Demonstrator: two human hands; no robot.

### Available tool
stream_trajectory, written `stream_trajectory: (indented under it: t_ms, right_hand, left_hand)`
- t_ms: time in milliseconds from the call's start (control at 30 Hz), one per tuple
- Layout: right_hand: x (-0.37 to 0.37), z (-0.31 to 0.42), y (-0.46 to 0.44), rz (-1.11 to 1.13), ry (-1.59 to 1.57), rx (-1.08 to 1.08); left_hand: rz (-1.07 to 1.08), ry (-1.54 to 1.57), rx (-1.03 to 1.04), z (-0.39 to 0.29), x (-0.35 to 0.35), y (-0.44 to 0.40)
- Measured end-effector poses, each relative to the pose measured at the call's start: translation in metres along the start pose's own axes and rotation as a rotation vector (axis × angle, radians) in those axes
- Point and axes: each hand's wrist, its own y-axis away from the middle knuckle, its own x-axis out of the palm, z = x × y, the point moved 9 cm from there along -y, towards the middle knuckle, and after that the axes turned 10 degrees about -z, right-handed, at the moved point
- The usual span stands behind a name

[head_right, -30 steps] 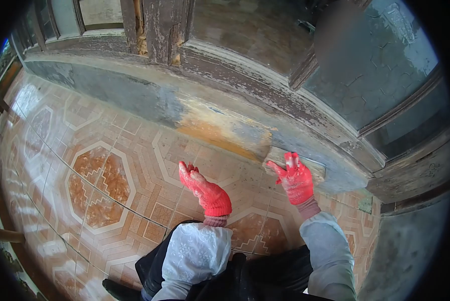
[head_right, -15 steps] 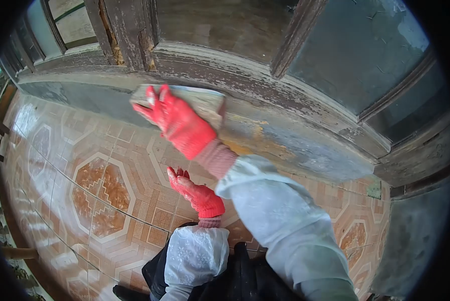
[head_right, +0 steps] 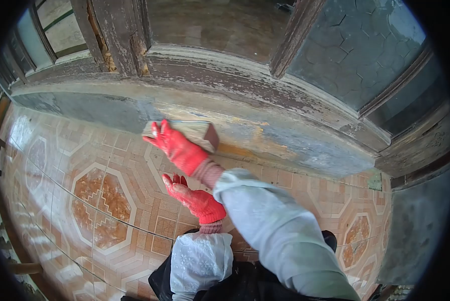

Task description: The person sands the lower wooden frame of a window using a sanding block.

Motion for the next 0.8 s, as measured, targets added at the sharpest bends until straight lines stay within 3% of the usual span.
stream_trajectory:
  t_ms: [67, 100, 200, 233, 267, 300, 367, 467, 600, 700, 767, 800]
  right_hand:
    - [0.023, 0.031, -0.047, 0.213, -0.441, -0.081]
    - [0.023, 0.026, -0.037, 0.223, -0.444, -0.067]
    - [-0.006, -0.026, 0.041, -0.100, 0.203, -0.047]
    - [-0.012, -0.047, 0.077, -0.087, 0.213, -0.056]
    - [-0.008, -0.060, 0.122, 0.098, 0.326, -0.304]
    - [-0.010, -0.085, 0.167, 0.209, 0.293, -0.315]
    - [-0.033, -0.165, 0.264, 0.251, -0.365, 0.373]
    - [-0.046, -0.201, 0.329, 0.229, -0.302, 0.430]
    - [-0.035, -0.177, 0.251, 0.144, -0.465, 0.613]
    - [-0.012, -0.102, 0.142, 0.168, -0.287, 0.306]
    - [-0.020, -0.058, 0.090, -0.024, 0.180, -0.145]
    - [-0.019, -0.060, 0.094, -0.010, 0.176, -0.132]
  left_hand:
    - [-0.104, -0.006, 0.021, 0.004, -0.013, -0.015]
    - [-0.089, -0.013, 0.025, 0.011, -0.017, -0.020]
    - [-0.033, 0.060, -0.083, 0.030, -0.016, -0.022]
    - [-0.020, 0.080, -0.109, 0.033, -0.014, -0.020]
    - [-0.012, 0.059, -0.121, 0.026, -0.010, -0.014]
    - [-0.005, 0.037, -0.133, 0.020, -0.007, -0.008]
    - [0.025, 0.040, -0.100, 0.011, -0.004, 0.000]
    - [0.060, 0.047, -0.049, 0.002, 0.004, 0.012]
    - [0.121, -0.020, -0.010, -0.001, 0.013, 0.028]
    - [0.087, -0.039, 0.072, -0.004, 0.011, 0.025]
    - [0.041, -0.076, 0.061, -0.015, 0.014, 0.020]
    - [0.023, -0.093, 0.049, -0.019, 0.012, 0.019]
